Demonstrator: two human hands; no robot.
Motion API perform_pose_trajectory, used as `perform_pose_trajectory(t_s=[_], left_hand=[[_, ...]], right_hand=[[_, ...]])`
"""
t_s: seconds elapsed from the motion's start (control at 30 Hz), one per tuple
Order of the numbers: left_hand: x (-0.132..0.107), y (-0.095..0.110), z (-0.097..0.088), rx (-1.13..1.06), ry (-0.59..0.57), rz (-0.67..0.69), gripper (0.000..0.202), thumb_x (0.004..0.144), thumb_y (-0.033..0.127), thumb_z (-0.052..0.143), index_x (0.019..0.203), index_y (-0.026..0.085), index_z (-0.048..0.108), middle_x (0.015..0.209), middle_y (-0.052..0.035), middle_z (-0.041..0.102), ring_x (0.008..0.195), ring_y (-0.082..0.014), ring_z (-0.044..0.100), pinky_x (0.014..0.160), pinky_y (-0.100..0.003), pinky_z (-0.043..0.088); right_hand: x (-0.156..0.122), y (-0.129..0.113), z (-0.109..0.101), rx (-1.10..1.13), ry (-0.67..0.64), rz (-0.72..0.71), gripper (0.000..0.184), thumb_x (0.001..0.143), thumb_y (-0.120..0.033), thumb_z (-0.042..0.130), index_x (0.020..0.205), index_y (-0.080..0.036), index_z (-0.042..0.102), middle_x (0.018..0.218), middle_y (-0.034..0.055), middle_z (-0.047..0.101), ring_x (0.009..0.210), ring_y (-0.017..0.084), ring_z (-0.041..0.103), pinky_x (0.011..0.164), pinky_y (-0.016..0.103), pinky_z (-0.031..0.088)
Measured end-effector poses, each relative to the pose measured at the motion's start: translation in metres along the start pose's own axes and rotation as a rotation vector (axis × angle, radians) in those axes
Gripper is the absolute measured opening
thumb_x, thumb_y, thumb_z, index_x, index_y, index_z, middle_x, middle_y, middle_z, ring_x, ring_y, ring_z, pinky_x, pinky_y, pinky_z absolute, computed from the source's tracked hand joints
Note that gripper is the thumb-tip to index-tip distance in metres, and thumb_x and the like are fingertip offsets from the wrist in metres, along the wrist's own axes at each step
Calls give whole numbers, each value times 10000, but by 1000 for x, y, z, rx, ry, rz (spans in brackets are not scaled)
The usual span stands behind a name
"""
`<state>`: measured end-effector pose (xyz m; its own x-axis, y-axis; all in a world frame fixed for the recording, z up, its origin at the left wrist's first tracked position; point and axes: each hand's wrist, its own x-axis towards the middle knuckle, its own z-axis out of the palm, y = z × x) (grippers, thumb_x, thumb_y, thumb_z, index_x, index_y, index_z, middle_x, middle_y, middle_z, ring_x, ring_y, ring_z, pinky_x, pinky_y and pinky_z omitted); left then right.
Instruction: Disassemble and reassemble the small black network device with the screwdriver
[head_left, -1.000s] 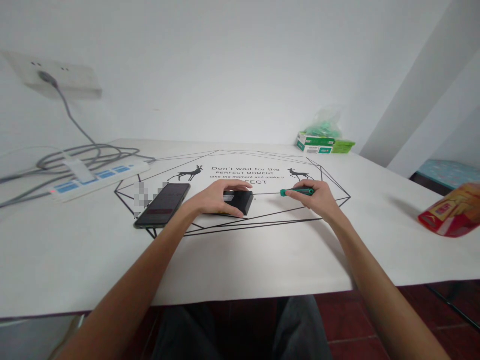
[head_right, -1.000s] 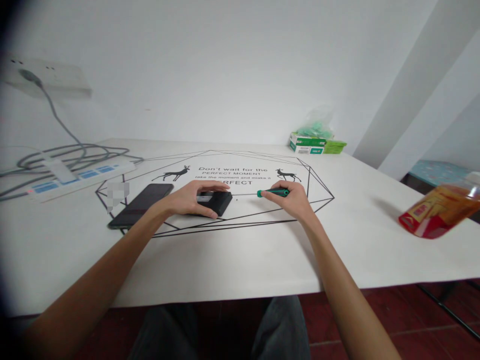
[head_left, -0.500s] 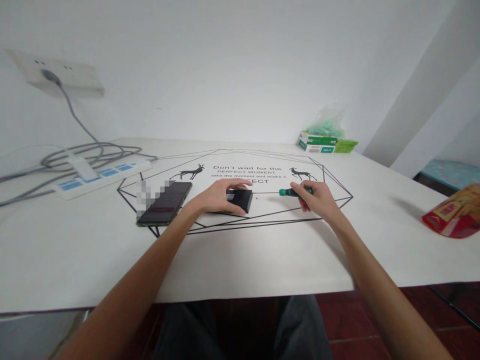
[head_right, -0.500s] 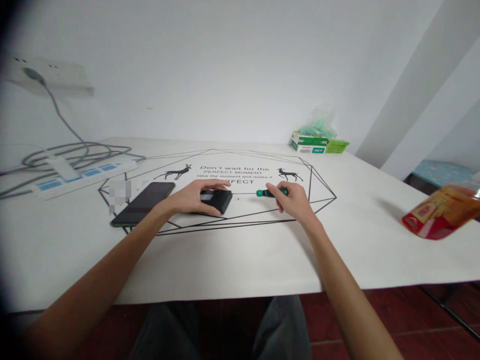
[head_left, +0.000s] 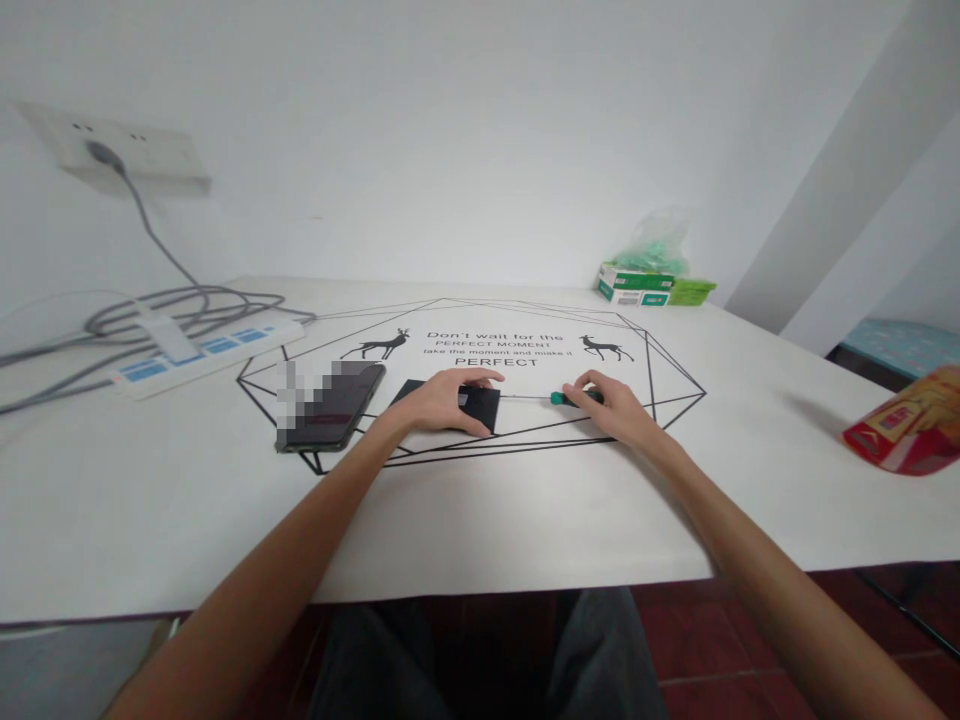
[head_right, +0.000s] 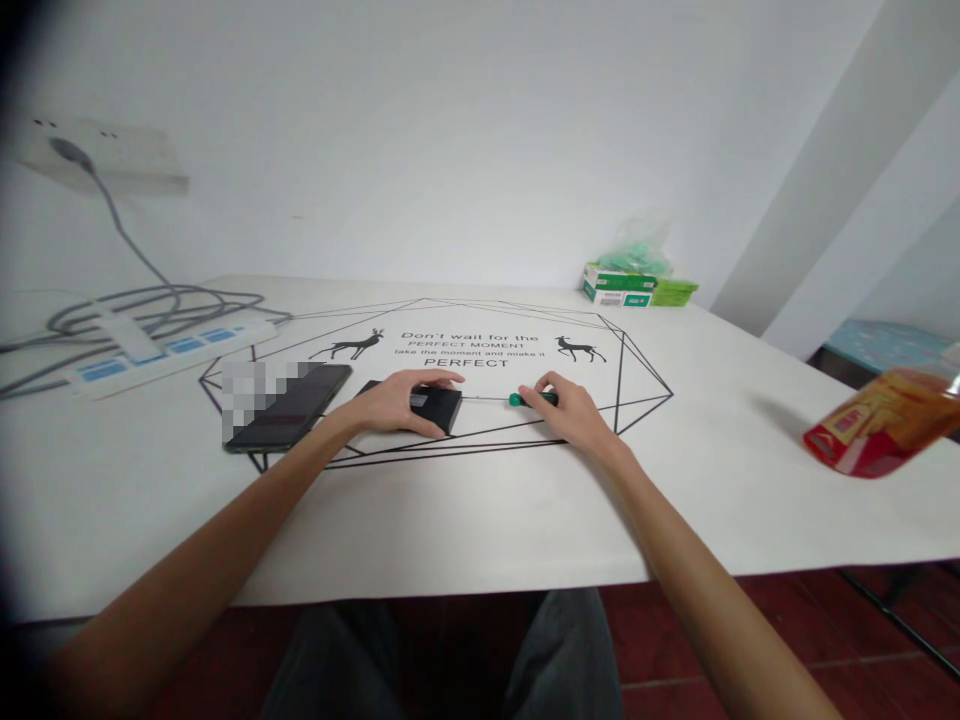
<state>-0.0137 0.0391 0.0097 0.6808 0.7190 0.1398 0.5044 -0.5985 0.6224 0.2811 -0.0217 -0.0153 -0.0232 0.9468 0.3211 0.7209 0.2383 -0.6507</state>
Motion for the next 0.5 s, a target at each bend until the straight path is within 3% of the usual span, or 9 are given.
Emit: perform_pose_trajectory(t_s=[0.1,0.2,0.27,0.4,0.5], left_hand=[[0,0,0,13,-24,4,845,555,433,851,1327,242,566,1274,-97,638,1200,-312,572,1029,-418,423],[0,1,0,27,-31,15,841,570,442,841,1337,249,553,1276,-100,632,1206,-316,563,1028,-421,415],[0,2,0,37,-32,16,836,581,449,833,1342,254,549,1276,-99,630,1204,-318,561,1027,-424,410],[-1,3,0,59,-41,10,856,586,454,829,1363,249,533,1301,-103,614,1216,-321,546,1032,-422,399],[0,1,0,68,-41,2,865,583,455,829,1369,256,527,1306,-98,612,1217,-320,546,1030,-418,400]], right_hand=[[0,0,-2,155,-57,49,474,682,-610,726,892,-226,543,564,-55,531,479,124,430,492,261,324],[0,-2,-4,142,-62,84,479,742,-674,635,728,-202,561,464,-50,441,425,117,389,462,267,285],[0,-2,-4,38,-18,36,534,807,-698,537,653,-187,577,484,-16,470,477,128,420,496,278,300],[0,-1,-2,94,-5,-17,477,727,-664,670,850,-214,569,635,-12,597,560,138,484,546,270,352],[0,0,-2,190,-54,54,498,700,-674,692,839,-220,543,505,-61,505,449,119,427,486,262,322]])
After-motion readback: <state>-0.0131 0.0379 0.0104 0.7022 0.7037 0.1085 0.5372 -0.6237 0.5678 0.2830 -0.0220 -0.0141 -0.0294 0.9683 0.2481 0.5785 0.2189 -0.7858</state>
